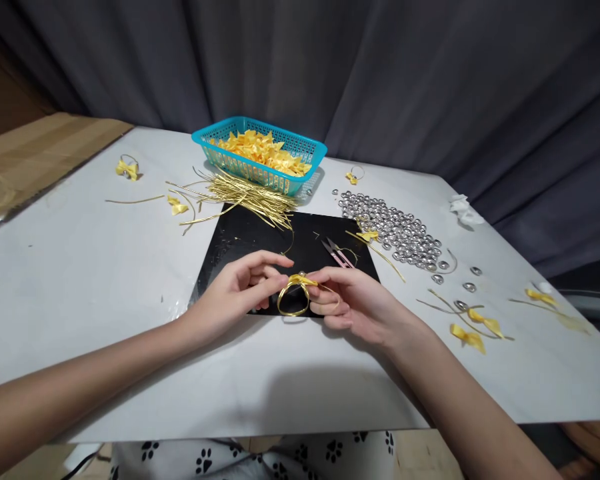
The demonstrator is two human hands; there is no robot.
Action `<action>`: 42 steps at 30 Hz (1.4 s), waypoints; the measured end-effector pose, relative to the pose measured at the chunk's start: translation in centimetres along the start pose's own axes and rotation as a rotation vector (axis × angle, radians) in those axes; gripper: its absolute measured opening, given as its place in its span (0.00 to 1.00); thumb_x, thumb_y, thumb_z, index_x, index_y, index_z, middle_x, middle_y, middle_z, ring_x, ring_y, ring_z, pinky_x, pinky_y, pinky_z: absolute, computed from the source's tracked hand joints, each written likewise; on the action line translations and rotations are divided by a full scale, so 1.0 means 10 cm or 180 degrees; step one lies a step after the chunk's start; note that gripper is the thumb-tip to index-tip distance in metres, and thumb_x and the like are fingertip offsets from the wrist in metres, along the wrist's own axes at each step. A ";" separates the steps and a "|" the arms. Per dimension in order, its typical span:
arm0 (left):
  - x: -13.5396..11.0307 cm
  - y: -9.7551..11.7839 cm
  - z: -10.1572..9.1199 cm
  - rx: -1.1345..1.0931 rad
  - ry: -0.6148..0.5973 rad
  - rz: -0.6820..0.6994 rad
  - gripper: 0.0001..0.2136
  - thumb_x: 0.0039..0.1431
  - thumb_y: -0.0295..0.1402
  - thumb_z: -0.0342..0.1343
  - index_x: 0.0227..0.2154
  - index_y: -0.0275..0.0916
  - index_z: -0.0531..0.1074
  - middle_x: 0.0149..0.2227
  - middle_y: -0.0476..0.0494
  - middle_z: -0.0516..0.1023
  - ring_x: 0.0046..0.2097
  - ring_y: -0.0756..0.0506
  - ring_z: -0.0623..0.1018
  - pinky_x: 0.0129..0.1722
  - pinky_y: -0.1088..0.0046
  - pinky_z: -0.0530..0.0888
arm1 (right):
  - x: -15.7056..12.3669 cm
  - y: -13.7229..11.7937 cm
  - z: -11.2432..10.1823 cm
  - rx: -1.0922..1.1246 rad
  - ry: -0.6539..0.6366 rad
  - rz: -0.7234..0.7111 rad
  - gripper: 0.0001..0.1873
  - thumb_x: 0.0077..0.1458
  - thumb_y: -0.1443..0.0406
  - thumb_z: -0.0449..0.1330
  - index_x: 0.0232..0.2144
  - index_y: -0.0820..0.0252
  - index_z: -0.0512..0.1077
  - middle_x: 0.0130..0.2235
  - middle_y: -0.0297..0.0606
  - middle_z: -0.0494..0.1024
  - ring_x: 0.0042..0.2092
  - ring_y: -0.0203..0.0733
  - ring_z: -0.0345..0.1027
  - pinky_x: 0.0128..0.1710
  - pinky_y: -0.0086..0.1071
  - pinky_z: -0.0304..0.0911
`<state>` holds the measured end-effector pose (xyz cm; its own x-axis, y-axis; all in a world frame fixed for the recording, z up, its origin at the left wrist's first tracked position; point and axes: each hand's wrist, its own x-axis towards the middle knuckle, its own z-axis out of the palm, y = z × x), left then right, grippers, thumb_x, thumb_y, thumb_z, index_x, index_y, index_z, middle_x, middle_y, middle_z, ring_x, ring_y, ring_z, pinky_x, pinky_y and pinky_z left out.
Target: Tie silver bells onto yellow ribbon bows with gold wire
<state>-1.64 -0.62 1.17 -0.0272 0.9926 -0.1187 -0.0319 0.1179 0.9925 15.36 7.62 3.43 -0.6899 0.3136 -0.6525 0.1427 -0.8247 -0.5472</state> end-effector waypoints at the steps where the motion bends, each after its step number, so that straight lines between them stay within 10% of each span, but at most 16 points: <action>1: 0.00 0.00 0.00 0.0092 -0.0036 0.0045 0.12 0.54 0.38 0.59 0.39 0.39 0.73 0.28 0.51 0.73 0.26 0.53 0.67 0.26 0.77 0.64 | 0.01 0.00 0.00 0.0039 -0.0001 0.0035 0.13 0.52 0.69 0.52 0.17 0.64 0.61 0.17 0.23 0.43 0.18 0.25 0.30 0.12 0.18 0.35; 9: 0.01 0.00 -0.02 0.0563 0.0254 0.0092 0.09 0.52 0.39 0.58 0.26 0.37 0.73 0.23 0.52 0.69 0.25 0.52 0.64 0.25 0.75 0.60 | 0.01 0.01 0.03 -0.0181 0.0309 -0.0103 0.18 0.58 0.65 0.52 0.17 0.64 0.61 0.17 0.22 0.43 0.18 0.25 0.29 0.12 0.18 0.33; 18: 0.03 -0.01 -0.04 0.0265 0.0485 -0.0020 0.08 0.53 0.33 0.53 0.22 0.38 0.68 0.19 0.56 0.63 0.24 0.54 0.62 0.25 0.78 0.61 | -0.19 -0.22 -0.12 0.0127 0.1184 -0.1768 0.16 0.60 0.68 0.51 0.20 0.63 0.62 0.17 0.24 0.46 0.17 0.25 0.35 0.13 0.19 0.41; 29: 0.01 -0.02 0.01 0.0179 0.0243 -0.0074 0.09 0.55 0.37 0.53 0.25 0.38 0.67 0.19 0.55 0.66 0.23 0.54 0.64 0.24 0.79 0.63 | -0.08 -0.23 -0.25 -0.2135 0.2801 -0.2465 0.10 0.56 0.66 0.55 0.24 0.63 0.68 0.15 0.27 0.58 0.15 0.27 0.50 0.14 0.23 0.47; 37: 0.02 -0.01 0.02 0.0091 0.0073 -0.0113 0.07 0.53 0.36 0.56 0.27 0.37 0.68 0.19 0.54 0.70 0.23 0.54 0.67 0.25 0.79 0.64 | -0.01 0.01 -0.03 -0.2899 0.1146 -0.2098 0.15 0.45 0.56 0.66 0.28 0.64 0.71 0.18 0.23 0.53 0.19 0.26 0.44 0.19 0.24 0.42; 42: 0.01 -0.01 0.01 0.0138 0.0063 -0.0089 0.08 0.54 0.36 0.56 0.27 0.37 0.68 0.19 0.54 0.70 0.24 0.54 0.68 0.26 0.79 0.65 | 0.03 0.12 0.03 -0.3077 0.0945 -0.2172 0.10 0.51 0.61 0.61 0.29 0.64 0.74 0.18 0.24 0.53 0.21 0.27 0.44 0.21 0.26 0.40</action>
<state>-1.54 -0.53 1.05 -0.0468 0.9881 -0.1464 0.0102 0.1471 0.9891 15.12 6.61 2.69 -0.6587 0.7452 -0.1039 0.3711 0.2016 -0.9064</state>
